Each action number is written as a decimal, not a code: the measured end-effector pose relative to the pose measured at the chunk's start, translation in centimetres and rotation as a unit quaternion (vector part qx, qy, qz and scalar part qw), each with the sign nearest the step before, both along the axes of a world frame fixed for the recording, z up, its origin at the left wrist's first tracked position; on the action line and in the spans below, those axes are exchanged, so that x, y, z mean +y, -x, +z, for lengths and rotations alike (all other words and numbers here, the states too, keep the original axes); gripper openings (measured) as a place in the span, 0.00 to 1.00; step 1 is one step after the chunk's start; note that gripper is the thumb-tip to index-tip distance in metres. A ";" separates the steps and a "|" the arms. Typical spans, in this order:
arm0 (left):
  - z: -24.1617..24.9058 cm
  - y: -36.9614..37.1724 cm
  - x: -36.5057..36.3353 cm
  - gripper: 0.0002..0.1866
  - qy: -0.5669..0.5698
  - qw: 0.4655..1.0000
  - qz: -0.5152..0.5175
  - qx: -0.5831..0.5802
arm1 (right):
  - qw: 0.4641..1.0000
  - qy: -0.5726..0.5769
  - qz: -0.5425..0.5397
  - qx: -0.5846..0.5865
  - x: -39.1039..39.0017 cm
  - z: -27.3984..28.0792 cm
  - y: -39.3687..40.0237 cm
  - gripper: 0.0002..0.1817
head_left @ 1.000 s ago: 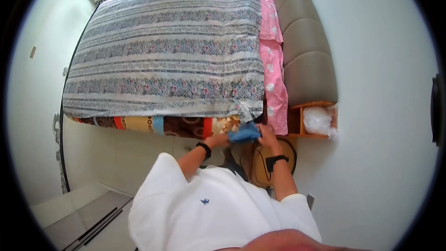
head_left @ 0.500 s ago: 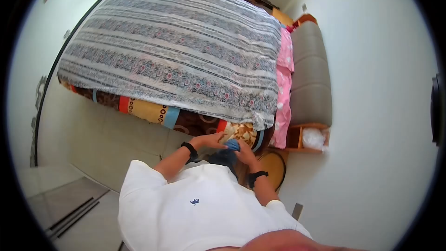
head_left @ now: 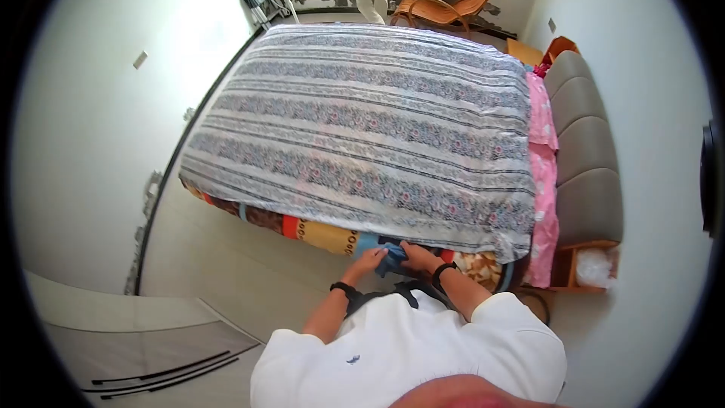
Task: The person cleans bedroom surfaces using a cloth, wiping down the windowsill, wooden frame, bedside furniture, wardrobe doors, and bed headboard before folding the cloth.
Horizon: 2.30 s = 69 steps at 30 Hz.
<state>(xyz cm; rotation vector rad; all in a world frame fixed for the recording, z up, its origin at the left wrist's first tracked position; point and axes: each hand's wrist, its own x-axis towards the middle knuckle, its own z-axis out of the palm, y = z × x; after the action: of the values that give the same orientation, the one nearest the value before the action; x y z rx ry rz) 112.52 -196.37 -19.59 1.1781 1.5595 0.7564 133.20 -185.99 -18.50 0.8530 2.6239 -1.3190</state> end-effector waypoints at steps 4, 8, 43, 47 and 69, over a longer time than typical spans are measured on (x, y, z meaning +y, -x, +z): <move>0.3 3.4 0.5 0.23 0.023 0.991 0.131 -0.002 | 0.998 0.040 -0.052 -0.008 -0.8 0.1 2.1 0.30; 1.9 5.1 4.2 0.23 0.140 0.967 0.162 -0.140 | 0.998 0.051 0.017 -0.013 -1.8 -4.3 0.9 0.15; -6.6 34.7 7.5 0.29 0.292 0.951 0.050 -0.086 | 0.976 0.017 -0.210 -0.051 5.6 -9.8 31.0 0.28; -3.3 32.0 11.1 0.34 0.231 0.964 0.032 -0.130 | 0.966 -0.019 -0.247 -0.070 7.0 -10.3 29.7 0.25; -5.8 19.0 30.4 0.26 0.123 0.873 0.247 -0.402 | 0.956 -0.013 -0.280 0.091 29.0 15.4 10.2 0.17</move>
<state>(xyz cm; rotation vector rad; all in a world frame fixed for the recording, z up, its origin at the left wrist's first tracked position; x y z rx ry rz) 93.55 -165.93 -25.35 0.1773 1.1706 1.1516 123.03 -156.95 -3.06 1.6432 2.6368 -1.5388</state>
